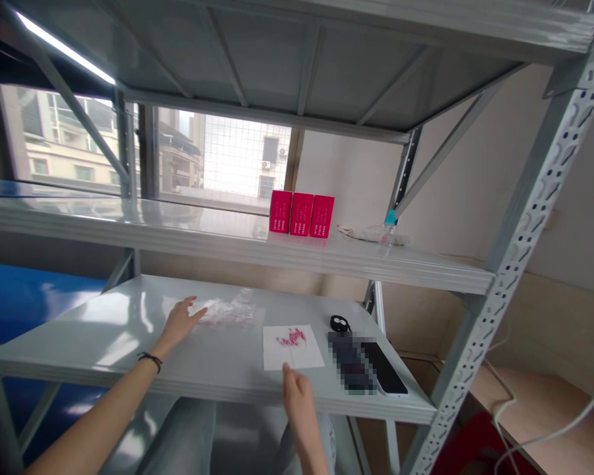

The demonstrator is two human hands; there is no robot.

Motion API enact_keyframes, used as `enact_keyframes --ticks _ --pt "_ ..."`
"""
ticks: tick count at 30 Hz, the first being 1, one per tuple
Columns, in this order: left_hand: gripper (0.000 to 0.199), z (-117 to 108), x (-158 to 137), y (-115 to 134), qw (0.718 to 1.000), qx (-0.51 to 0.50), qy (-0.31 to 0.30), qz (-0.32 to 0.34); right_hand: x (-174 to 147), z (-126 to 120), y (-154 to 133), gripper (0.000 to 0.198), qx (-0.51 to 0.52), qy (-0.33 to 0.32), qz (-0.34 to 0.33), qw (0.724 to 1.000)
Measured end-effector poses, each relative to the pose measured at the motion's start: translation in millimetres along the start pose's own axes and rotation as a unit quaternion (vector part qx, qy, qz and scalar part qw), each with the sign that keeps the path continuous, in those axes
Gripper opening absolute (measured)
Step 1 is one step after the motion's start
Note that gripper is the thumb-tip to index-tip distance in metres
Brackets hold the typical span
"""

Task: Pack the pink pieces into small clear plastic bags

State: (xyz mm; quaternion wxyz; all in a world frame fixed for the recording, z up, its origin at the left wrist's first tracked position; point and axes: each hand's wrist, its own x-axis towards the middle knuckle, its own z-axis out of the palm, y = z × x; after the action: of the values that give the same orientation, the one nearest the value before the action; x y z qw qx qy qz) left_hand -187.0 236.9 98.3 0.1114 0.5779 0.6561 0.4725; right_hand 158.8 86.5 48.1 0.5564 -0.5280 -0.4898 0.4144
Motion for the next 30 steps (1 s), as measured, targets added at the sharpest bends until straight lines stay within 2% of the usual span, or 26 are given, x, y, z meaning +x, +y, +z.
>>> enact_keyframes --ticks 1,2,3,4,6,7,10,13,16,19,22,25,30 --pt "0.056 -3 -7 -2 1.0 0.009 0.0 0.016 20 -11 -19 0.054 -0.132 0.042 -0.065 0.988" --pt "0.052 -7 -15 -5 0.999 0.015 -0.001 0.029 41 -20 -34 0.055 -0.262 0.08 -0.1 0.957" --pt "0.049 -9 -24 -8 0.999 0.022 0.0 0.044 62 -26 -44 0.058 -0.381 0.1 -0.112 0.912" --pt "0.046 -11 -33 -11 0.998 0.032 0.006 0.062 82 -30 -49 0.059 -0.483 0.086 -0.103 0.865" --pt "0.044 -14 -51 -19 0.993 0.06 0.028 0.101 116 -31 -50 0.056 -0.551 0.068 -0.092 0.826" --pt "0.043 -14 -58 -23 0.989 0.075 0.042 0.121 129 -30 -49 0.054 -0.566 0.057 -0.086 0.818" --pt "0.038 -15 -70 -32 0.98 0.089 0.066 0.163 153 -26 -41 0.052 -0.589 0.034 -0.076 0.804" --pt "0.029 -13 -78 -19 0.98 0.077 0.03 0.182 161 -25 -36 0.052 -0.606 0.022 -0.067 0.792" --pt "0.025 1 -94 19 0.97 0.052 -0.068 0.23 161 -25 -33 0.054 -0.616 0.019 -0.053 0.786" --pt "0.032 26 -117 66 0.936 0.039 -0.167 0.307 162 -27 -31 0.055 -0.621 0.017 -0.045 0.782" --pt "0.037 50 -136 96 0.906 0.047 -0.233 0.351 166 -32 -32 0.055 -0.626 0.016 -0.053 0.778" --pt "0.033 64 -143 103 0.899 0.051 -0.246 0.36 169 -37 -33 0.054 -0.631 0.012 -0.076 0.772" --pt "0.026 67 -144 97 0.895 0.053 -0.238 0.373 173 -39 -31 0.051 -0.628 -0.001 -0.108 0.771"
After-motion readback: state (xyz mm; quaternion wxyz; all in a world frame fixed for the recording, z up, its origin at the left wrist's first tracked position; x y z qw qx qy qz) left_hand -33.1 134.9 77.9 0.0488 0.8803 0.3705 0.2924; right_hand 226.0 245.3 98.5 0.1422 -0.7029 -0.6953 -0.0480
